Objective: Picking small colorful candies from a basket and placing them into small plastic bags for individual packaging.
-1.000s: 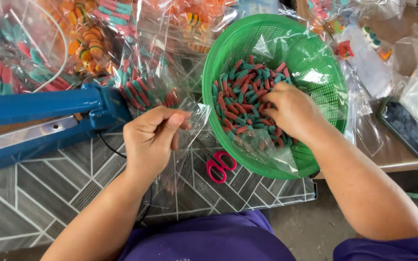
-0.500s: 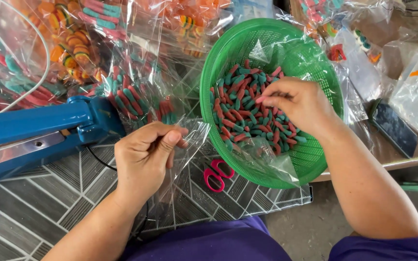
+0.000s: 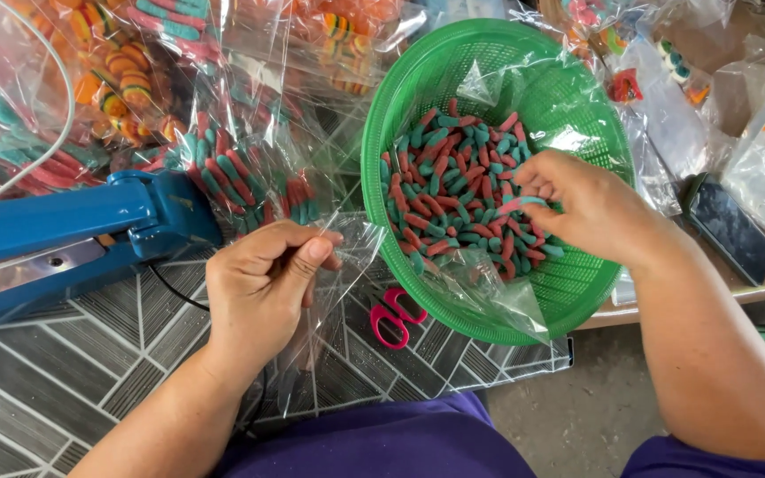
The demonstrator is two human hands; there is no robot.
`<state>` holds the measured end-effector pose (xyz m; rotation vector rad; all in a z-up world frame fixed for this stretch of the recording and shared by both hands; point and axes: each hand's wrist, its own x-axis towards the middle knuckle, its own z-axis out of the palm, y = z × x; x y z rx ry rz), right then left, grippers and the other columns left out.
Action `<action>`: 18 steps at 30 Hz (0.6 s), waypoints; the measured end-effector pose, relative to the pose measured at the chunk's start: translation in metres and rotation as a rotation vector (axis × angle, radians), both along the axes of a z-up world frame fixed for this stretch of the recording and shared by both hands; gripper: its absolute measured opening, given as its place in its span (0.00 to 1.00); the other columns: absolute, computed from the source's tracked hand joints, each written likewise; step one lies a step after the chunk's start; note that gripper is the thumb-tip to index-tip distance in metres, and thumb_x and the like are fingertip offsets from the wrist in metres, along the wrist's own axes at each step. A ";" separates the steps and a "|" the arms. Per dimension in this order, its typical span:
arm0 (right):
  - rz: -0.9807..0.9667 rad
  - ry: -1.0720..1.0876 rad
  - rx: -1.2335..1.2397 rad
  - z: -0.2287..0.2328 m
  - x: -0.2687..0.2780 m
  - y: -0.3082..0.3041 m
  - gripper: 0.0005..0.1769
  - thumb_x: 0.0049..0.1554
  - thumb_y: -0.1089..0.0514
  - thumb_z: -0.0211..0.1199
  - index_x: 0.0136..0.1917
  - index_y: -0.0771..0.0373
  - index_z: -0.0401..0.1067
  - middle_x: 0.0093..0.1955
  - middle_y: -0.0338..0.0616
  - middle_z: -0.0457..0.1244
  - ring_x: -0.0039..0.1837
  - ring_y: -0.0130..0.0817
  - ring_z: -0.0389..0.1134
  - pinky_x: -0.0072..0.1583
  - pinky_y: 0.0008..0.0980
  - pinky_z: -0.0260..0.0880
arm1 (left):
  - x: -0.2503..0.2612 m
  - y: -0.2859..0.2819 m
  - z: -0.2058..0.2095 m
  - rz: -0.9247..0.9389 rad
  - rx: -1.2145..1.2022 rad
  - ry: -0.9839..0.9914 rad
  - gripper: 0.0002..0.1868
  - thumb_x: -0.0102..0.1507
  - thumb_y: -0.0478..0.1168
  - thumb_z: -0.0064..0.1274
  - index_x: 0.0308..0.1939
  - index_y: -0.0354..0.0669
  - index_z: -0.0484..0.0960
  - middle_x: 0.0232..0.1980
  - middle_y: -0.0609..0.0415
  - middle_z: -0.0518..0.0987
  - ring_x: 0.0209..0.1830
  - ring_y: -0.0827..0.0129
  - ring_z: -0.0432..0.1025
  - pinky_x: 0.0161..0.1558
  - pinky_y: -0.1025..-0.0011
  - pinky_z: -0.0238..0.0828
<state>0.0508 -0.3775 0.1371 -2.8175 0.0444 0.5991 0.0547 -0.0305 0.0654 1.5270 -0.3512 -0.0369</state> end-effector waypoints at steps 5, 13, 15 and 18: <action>-0.285 -0.159 0.122 0.006 -0.002 -0.006 0.05 0.59 0.56 0.69 0.48 0.50 0.75 0.50 0.29 0.70 0.51 0.29 0.67 0.56 0.33 0.67 | -0.001 0.000 0.000 -0.004 -0.007 0.030 0.09 0.68 0.38 0.54 0.41 0.34 0.85 0.30 0.54 0.83 0.15 0.79 0.65 0.20 0.84 0.63; -0.474 0.083 -0.046 0.012 0.007 0.017 0.10 0.63 0.56 0.65 0.58 0.53 0.79 0.57 0.43 0.72 0.24 0.27 0.53 0.32 0.27 0.62 | -0.001 0.001 0.003 -0.007 -0.006 0.036 0.10 0.68 0.39 0.53 0.42 0.34 0.85 0.30 0.53 0.83 0.15 0.80 0.65 0.21 0.84 0.63; -0.482 -0.040 -0.007 0.000 0.005 0.007 0.05 0.61 0.54 0.69 0.52 0.51 0.78 0.50 0.37 0.71 0.27 0.24 0.54 0.32 0.26 0.59 | -0.002 0.001 0.003 -0.009 -0.004 0.030 0.10 0.68 0.39 0.54 0.42 0.34 0.85 0.30 0.53 0.83 0.14 0.79 0.66 0.20 0.84 0.64; -0.499 -0.056 0.018 0.000 0.006 0.027 0.03 0.63 0.54 0.69 0.50 0.52 0.77 0.47 0.36 0.72 0.28 0.23 0.56 0.33 0.23 0.60 | -0.002 0.001 0.003 -0.015 -0.001 0.023 0.10 0.68 0.39 0.54 0.42 0.35 0.85 0.30 0.53 0.83 0.14 0.79 0.67 0.20 0.84 0.65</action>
